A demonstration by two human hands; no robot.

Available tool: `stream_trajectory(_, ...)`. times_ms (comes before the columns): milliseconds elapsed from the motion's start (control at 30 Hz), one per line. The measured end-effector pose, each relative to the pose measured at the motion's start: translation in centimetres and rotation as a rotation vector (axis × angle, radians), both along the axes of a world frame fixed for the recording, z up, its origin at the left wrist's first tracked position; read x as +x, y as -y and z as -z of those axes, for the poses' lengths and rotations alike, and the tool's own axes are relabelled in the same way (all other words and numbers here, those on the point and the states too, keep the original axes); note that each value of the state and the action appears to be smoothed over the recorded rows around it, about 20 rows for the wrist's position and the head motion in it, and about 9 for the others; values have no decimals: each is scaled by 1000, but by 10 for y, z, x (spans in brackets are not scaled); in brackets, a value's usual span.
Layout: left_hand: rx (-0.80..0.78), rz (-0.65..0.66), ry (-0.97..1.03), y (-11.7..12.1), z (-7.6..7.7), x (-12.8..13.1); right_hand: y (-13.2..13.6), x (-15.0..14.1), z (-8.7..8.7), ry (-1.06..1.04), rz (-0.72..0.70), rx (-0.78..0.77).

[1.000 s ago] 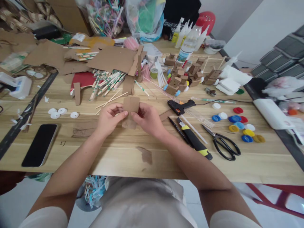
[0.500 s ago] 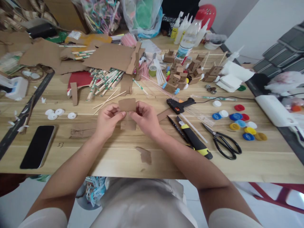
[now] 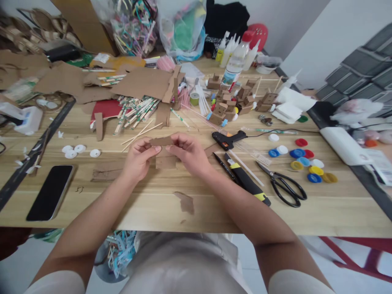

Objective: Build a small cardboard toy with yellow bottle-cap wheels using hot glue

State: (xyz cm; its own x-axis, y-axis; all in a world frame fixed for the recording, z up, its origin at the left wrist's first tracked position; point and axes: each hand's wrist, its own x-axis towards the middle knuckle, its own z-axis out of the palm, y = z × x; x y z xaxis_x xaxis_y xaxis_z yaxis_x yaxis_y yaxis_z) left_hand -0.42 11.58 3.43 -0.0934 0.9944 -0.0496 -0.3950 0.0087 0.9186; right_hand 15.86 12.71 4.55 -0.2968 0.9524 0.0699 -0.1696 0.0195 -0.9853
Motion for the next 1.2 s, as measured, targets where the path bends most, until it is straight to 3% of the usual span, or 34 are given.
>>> stream_trajectory(300, 8, 74, 31, 1, -2, -2, -6, 5, -10, 78, -111, 162)
stream_trajectory(533, -105, 350, 162, -1, -9, -10, -10, 15, -18, 230, -45, 508)
stream_trajectory(667, -99, 330, 125, -3, -8, -11, -10, 14, -17, 378, 0, 743)
stream_trajectory(767, -45, 279, 65, -4, -2, -12, -9, 11, -17, 463, 28, 820)
stream_trajectory(900, 4, 244, -10, -6, 3, -12, -10, 17, -24, 542, -46, 772)
stream_trajectory(1033, 38, 205, -79, -5, 4, -11, -13, 29, -33, 573, -160, 520)
stream_trajectory(1200, 118, 110, -230, -2, 3, -6, -8, 26, -28, 534, -133, 304)
